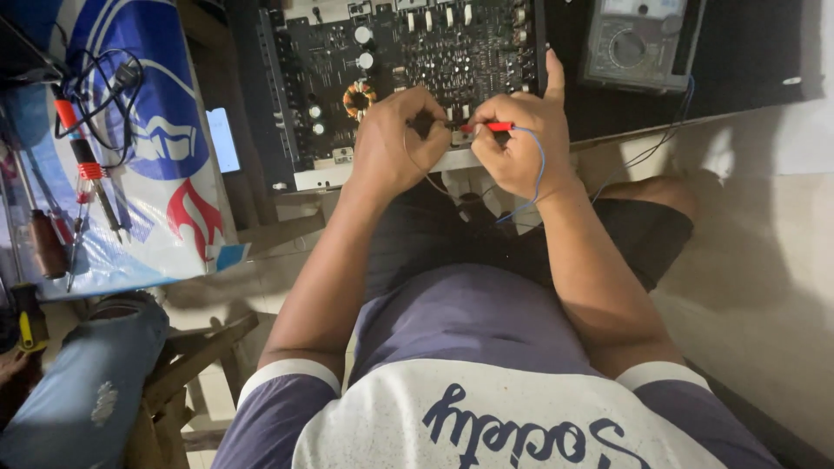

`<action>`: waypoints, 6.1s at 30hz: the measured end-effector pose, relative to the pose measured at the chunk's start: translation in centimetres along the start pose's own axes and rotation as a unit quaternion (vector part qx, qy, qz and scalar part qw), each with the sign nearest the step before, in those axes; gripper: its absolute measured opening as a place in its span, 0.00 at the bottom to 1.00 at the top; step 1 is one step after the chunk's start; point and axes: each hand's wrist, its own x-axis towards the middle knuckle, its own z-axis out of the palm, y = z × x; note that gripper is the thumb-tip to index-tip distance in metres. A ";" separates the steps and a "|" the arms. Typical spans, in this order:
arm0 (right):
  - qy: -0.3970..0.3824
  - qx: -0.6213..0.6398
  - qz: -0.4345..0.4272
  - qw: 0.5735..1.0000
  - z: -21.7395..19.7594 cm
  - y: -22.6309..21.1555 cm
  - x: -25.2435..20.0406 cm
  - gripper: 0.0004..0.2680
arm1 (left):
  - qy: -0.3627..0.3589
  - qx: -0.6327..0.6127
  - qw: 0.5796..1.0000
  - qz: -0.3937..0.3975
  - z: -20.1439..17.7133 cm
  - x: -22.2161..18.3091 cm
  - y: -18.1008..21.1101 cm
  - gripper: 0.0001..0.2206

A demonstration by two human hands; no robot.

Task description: Using a multimeter to test components and trace circuits on a large electronic board.

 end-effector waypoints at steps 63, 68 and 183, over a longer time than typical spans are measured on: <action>0.029 0.065 0.025 0.997 -0.8 -1.2 0.5 0.04 | 0.002 0.013 1.000 0.006 0.1 -0.2 -0.2 0.05; 0.009 0.040 0.028 0.999 -0.6 -0.8 0.3 0.03 | -0.005 0.009 1.000 0.020 -0.1 -0.3 0.0 0.04; 0.071 -0.027 0.045 0.996 0.2 -0.5 0.5 0.05 | -0.049 0.041 0.996 0.062 0.3 0.0 -0.5 0.08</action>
